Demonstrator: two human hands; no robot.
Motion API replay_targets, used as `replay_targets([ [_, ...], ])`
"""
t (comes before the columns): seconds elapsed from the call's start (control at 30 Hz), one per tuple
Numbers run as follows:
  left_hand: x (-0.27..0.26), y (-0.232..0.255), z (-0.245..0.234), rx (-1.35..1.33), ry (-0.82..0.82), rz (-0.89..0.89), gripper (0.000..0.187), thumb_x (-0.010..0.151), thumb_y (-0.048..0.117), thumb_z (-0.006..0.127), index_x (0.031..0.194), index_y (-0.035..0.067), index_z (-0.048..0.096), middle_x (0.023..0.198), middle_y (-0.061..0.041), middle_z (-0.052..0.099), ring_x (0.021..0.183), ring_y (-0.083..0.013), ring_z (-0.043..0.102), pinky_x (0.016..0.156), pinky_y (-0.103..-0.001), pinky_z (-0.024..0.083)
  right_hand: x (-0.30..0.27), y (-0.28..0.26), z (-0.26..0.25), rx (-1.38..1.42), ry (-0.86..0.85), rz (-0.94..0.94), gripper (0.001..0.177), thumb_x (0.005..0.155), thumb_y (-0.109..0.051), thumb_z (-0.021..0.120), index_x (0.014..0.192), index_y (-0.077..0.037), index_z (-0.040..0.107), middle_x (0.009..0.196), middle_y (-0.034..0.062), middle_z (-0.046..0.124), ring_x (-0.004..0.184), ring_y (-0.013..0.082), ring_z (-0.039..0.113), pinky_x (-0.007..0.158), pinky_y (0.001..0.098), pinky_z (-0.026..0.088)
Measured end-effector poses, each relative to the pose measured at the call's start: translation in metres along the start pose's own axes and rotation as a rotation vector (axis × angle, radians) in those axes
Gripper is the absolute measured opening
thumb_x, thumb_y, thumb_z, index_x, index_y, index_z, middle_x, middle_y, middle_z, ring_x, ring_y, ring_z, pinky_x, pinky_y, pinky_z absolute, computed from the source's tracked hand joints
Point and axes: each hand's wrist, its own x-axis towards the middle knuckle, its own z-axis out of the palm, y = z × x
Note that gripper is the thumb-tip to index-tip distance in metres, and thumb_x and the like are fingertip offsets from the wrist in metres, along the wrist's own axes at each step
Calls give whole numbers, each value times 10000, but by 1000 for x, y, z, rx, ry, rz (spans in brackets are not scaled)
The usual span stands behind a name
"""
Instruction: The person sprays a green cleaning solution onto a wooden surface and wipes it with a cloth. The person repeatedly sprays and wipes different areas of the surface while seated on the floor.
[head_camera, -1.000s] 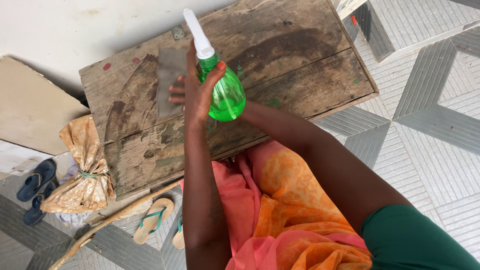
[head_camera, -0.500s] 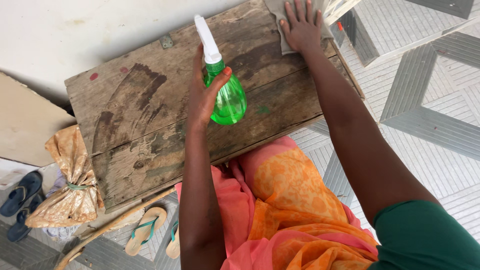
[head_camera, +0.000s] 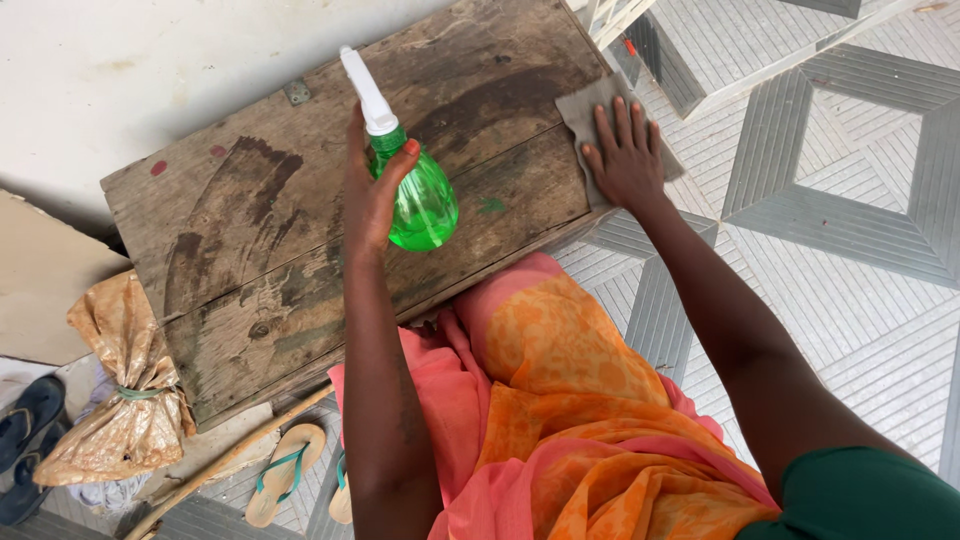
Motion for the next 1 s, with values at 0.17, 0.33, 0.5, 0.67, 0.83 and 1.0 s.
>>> replay_targets([
  [0.17, -5, 6, -1, 45, 24, -73, 1072, 801, 518, 805, 1636, 147, 246, 1603, -189, 442, 1442, -353, 509, 1131, -509, 473, -74, 15, -4, 1, 45, -50, 718, 1093, -524, 340, 1658, -92, 234, 1725, 199, 180, 1589, 396, 130, 1254, 583, 92],
  [0.33, -8, 7, -4, 30, 14, -55, 1088, 817, 510, 817, 1648, 138, 220, 1633, -194, 389, 1472, -364, 458, 1155, -519, 446, -64, 17, 4, 1, 32, -75, 792, 1088, -556, 352, 1644, -8, 220, 1707, 244, 178, 1580, 431, 124, 1257, 558, 105],
  [0.5, -9, 8, -2, 26, 7, -55, 1071, 833, 503, 812, 1654, 123, 239, 1629, -197, 428, 1476, -361, 474, 1163, -508, 447, 2, 14, 15, 10, -10, -45, 825, 1088, -607, 294, 1656, -21, 172, 1724, 227, 135, 1600, 392, 85, 1283, 515, 80],
  [0.67, -3, 11, 1, 53, -26, -46, 1056, 858, 494, 807, 1655, 105, 234, 1596, -207, 465, 1455, -344, 504, 1155, -485, 449, 86, 5, 26, -21, -71, -41, 843, 1068, -645, 208, 1667, -59, 111, 1738, 187, 84, 1608, 328, 28, 1294, 480, 50],
  [0.83, 3, 14, 8, 97, -48, -63, 1041, 856, 474, 795, 1664, 108, 249, 1514, -194, 560, 1378, -317, 592, 1125, -465, 480, 164, -1, 47, -52, -71, -35, 821, 1081, -652, 196, 1685, -105, 98, 1755, 140, 84, 1620, 295, 29, 1307, 487, 47],
  [1.0, 11, 17, 17, 67, -85, -89, 1042, 854, 412, 812, 1661, 111, 227, 1511, -177, 562, 1296, -277, 660, 1106, -464, 505, 246, 4, 80, -47, 21, -122, 788, 1093, -652, 212, 1615, -67, 288, 1614, 218, 341, 1501, 375, 276, 1239, 530, 149],
])
